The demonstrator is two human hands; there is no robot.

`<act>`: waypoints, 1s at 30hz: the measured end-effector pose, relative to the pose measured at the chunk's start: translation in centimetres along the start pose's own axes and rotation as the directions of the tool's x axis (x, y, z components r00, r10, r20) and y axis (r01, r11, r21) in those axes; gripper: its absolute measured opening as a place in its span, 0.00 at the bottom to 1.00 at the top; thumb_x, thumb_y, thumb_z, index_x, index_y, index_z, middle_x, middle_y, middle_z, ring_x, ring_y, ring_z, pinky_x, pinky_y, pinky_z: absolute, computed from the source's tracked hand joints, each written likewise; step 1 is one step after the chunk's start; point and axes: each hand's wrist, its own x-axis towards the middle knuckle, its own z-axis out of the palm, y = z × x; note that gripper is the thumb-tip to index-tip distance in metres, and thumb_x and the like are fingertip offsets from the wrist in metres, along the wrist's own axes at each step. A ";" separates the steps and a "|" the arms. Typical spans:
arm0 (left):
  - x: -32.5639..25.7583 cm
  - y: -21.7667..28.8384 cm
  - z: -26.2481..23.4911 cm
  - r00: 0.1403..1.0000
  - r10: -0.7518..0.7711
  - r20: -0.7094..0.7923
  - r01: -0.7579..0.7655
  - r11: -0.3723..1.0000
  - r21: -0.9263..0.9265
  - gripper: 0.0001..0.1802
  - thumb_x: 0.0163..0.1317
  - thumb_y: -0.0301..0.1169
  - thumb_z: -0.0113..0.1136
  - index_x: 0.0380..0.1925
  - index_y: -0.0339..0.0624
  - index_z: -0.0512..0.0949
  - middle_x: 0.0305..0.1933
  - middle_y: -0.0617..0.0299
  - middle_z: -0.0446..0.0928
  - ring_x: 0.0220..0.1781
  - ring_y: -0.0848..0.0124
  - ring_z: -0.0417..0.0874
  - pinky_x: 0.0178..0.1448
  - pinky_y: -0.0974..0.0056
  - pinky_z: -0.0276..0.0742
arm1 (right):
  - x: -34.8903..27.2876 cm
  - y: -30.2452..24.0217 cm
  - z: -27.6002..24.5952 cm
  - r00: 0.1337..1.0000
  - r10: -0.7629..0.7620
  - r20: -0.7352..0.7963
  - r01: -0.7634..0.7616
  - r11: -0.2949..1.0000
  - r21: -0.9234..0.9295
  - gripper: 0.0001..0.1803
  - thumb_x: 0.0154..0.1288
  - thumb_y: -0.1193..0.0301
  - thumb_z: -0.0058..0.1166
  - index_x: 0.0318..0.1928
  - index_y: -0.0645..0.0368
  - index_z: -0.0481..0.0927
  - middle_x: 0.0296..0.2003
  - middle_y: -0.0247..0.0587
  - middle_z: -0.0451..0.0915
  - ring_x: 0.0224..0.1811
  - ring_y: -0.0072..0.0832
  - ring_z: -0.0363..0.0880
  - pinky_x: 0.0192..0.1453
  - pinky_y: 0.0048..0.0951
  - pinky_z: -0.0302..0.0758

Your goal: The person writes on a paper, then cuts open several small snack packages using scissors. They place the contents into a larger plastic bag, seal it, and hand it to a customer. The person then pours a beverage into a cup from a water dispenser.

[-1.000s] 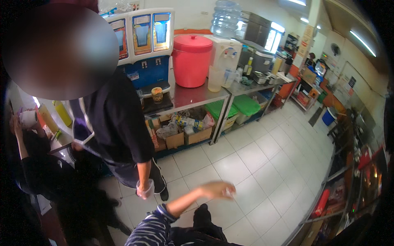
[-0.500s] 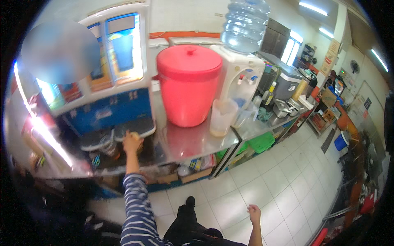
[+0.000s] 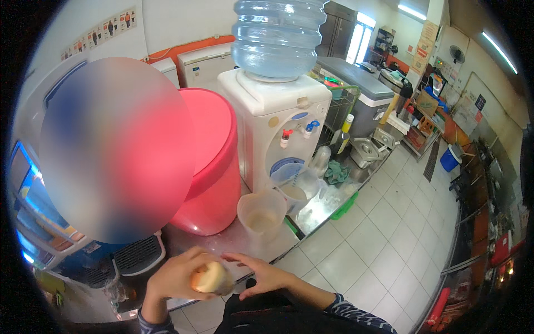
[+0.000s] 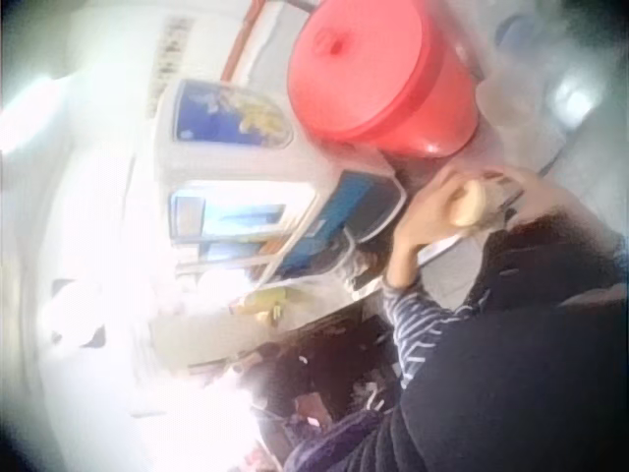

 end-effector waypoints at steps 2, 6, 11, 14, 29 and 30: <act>5.8 2.5 -0.4 0.986 0.167 0.024 -0.167 0.986 0.023 0.36 0.38 0.44 0.72 0.51 0.51 0.71 0.51 0.57 0.70 0.52 0.57 0.74 0.49 0.59 0.74 | 0.4 -0.9 -2.6 0.997 -0.026 -0.066 0.031 0.997 0.070 0.52 0.41 0.62 0.73 0.64 0.60 0.56 0.58 0.43 0.66 0.60 0.30 0.65 0.64 0.35 0.62; 15.6 6.0 -0.8 0.946 0.322 -0.032 -0.321 0.947 0.027 0.37 0.42 0.46 0.70 0.54 0.49 0.68 0.53 0.55 0.68 0.53 0.54 0.73 0.49 0.56 0.73 | -0.4 -2.3 -11.7 0.968 -0.071 -0.241 0.109 0.983 0.150 0.55 0.36 0.61 0.74 0.64 0.61 0.56 0.59 0.46 0.65 0.61 0.32 0.65 0.65 0.34 0.62; 26.0 7.2 3.8 0.906 0.242 -0.346 -0.235 0.970 0.064 0.48 0.39 0.48 0.73 0.57 0.38 0.61 0.52 0.49 0.67 0.50 0.53 0.72 0.51 0.58 0.72 | -2.2 -1.1 -23.6 0.858 -0.122 -0.499 0.062 0.989 -0.134 0.53 0.31 0.63 0.76 0.61 0.61 0.61 0.54 0.44 0.70 0.58 0.32 0.69 0.62 0.31 0.65; 28.6 7.9 7.0 0.906 0.151 -0.395 -0.085 0.980 0.179 0.48 0.38 0.47 0.73 0.55 0.33 0.61 0.50 0.47 0.67 0.49 0.51 0.73 0.50 0.57 0.72 | -3.2 1.6 -29.8 0.848 -0.134 -0.513 0.019 0.974 -0.224 0.53 0.30 0.63 0.76 0.61 0.60 0.61 0.54 0.43 0.70 0.58 0.31 0.69 0.61 0.31 0.66; 34.8 0.8 0.4 0.618 0.378 -0.689 0.438 0.563 0.701 0.40 0.36 0.30 0.70 0.54 0.44 0.64 0.51 0.56 0.68 0.61 0.52 0.65 0.63 0.48 0.58 | 1.4 18.0 -37.8 0.901 -0.050 -0.431 0.071 0.997 0.034 0.52 0.32 0.69 0.75 0.60 0.60 0.57 0.51 0.42 0.70 0.56 0.32 0.69 0.61 0.33 0.66; 35.0 1.0 -0.4 0.656 0.386 -0.649 0.437 0.506 0.743 0.40 0.36 0.31 0.70 0.54 0.45 0.65 0.52 0.57 0.68 0.63 0.52 0.64 0.65 0.47 0.56 | 2.1 17.7 -38.0 0.922 -0.040 -0.385 0.072 0.995 0.069 0.52 0.32 0.70 0.75 0.60 0.60 0.58 0.51 0.42 0.70 0.56 0.32 0.70 0.61 0.33 0.66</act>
